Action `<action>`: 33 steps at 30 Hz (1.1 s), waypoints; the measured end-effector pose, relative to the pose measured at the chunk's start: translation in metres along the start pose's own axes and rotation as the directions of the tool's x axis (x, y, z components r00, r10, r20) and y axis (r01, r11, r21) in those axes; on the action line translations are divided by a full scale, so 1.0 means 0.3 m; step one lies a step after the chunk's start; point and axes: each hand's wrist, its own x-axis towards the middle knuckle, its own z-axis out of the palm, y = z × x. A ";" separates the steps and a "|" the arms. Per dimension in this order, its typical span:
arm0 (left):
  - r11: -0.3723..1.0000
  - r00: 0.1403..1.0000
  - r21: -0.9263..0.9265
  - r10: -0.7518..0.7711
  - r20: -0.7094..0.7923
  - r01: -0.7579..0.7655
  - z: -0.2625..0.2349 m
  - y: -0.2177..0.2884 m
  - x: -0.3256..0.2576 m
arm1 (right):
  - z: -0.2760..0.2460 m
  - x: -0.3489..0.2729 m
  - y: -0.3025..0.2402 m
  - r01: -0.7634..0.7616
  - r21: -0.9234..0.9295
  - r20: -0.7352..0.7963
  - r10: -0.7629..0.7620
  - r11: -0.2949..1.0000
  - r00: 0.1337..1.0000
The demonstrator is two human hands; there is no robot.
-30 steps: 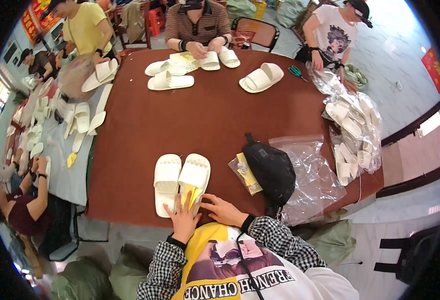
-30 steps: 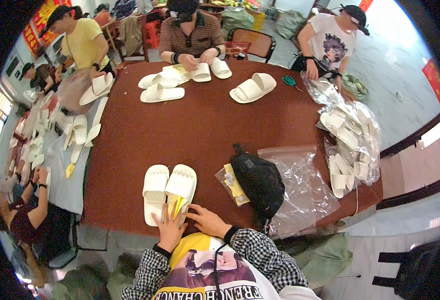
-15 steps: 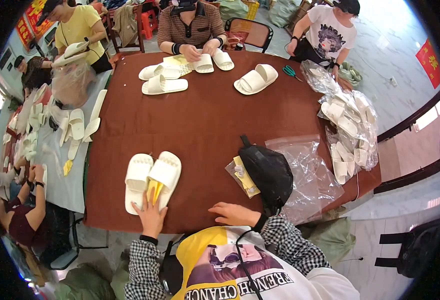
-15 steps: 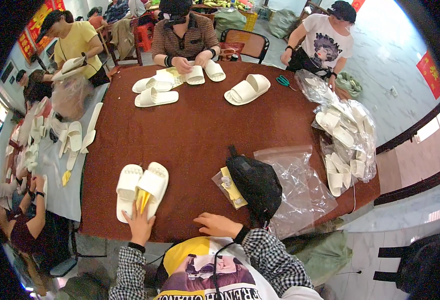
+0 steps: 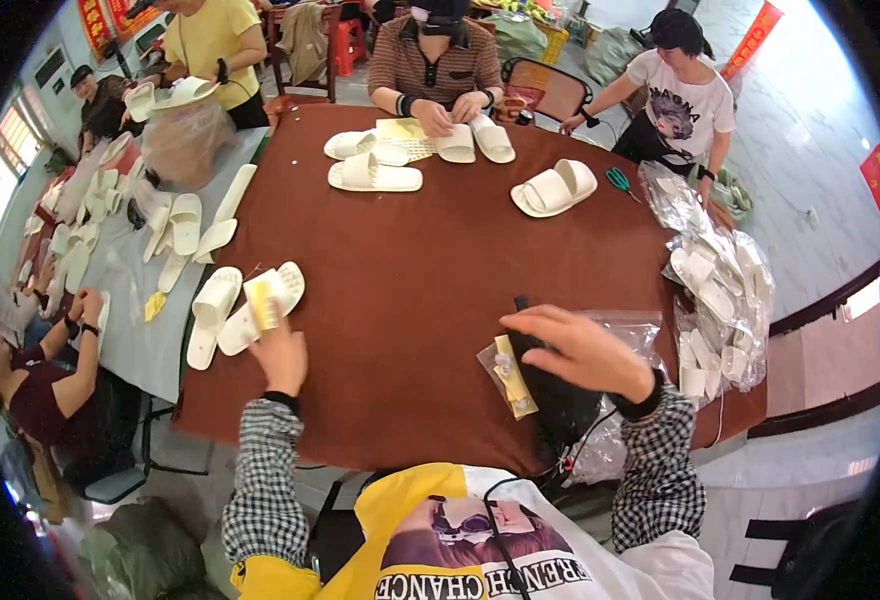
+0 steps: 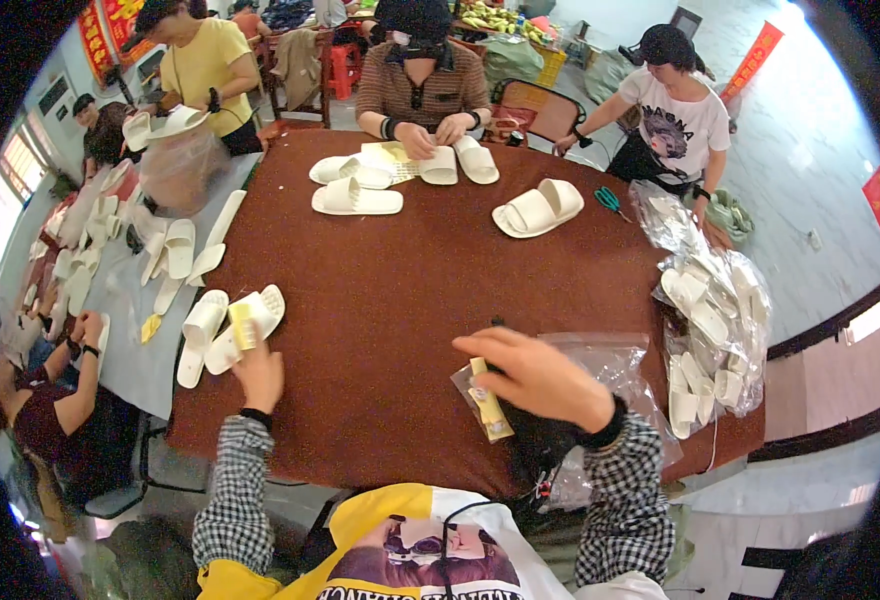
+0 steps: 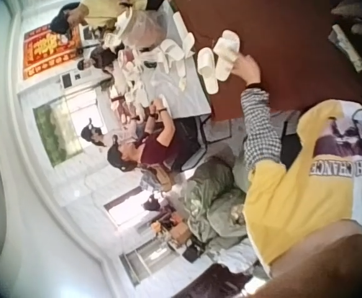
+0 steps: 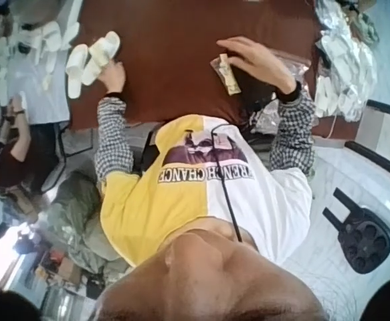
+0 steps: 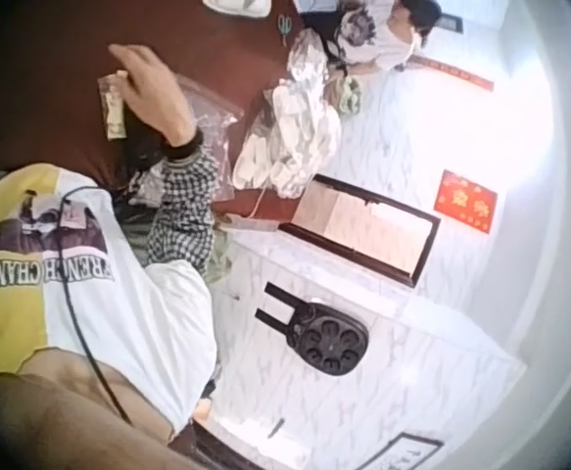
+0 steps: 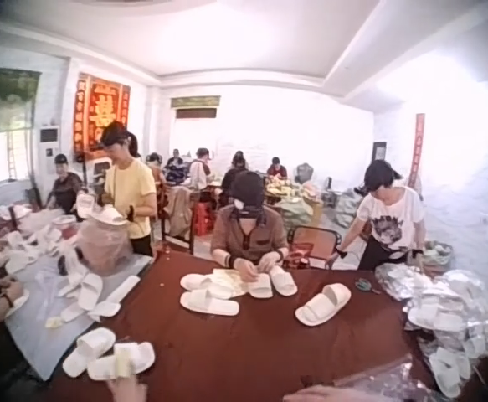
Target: Tagging footwear with size/price stickers and placing them into plastic packaging.
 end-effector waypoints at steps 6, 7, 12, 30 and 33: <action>0.927 0.912 -0.286 0.317 0.259 -0.241 0.089 0.307 -0.084 | -0.193 0.140 0.102 -0.014 -0.012 -0.134 0.012 1.000 0.991; 0.926 0.895 -0.277 0.337 0.292 -0.259 0.103 0.350 -0.099 | -0.211 0.161 0.159 -0.030 -0.024 -0.144 0.026 0.999 0.989; 0.897 0.881 -0.233 0.423 0.213 -0.375 0.168 0.419 -0.109 | -0.263 0.264 0.485 -0.251 0.152 -0.470 0.293 0.956 0.833; 0.848 0.593 -0.403 0.530 0.607 -0.345 0.109 0.421 0.005 | -0.032 0.447 1.703 -0.526 0.186 -0.684 0.494 0.830 0.537; 0.926 0.610 -0.302 0.376 0.698 -0.226 0.061 0.272 -0.055 | 0.109 0.743 1.429 -0.370 0.726 -0.327 0.764 0.580 0.556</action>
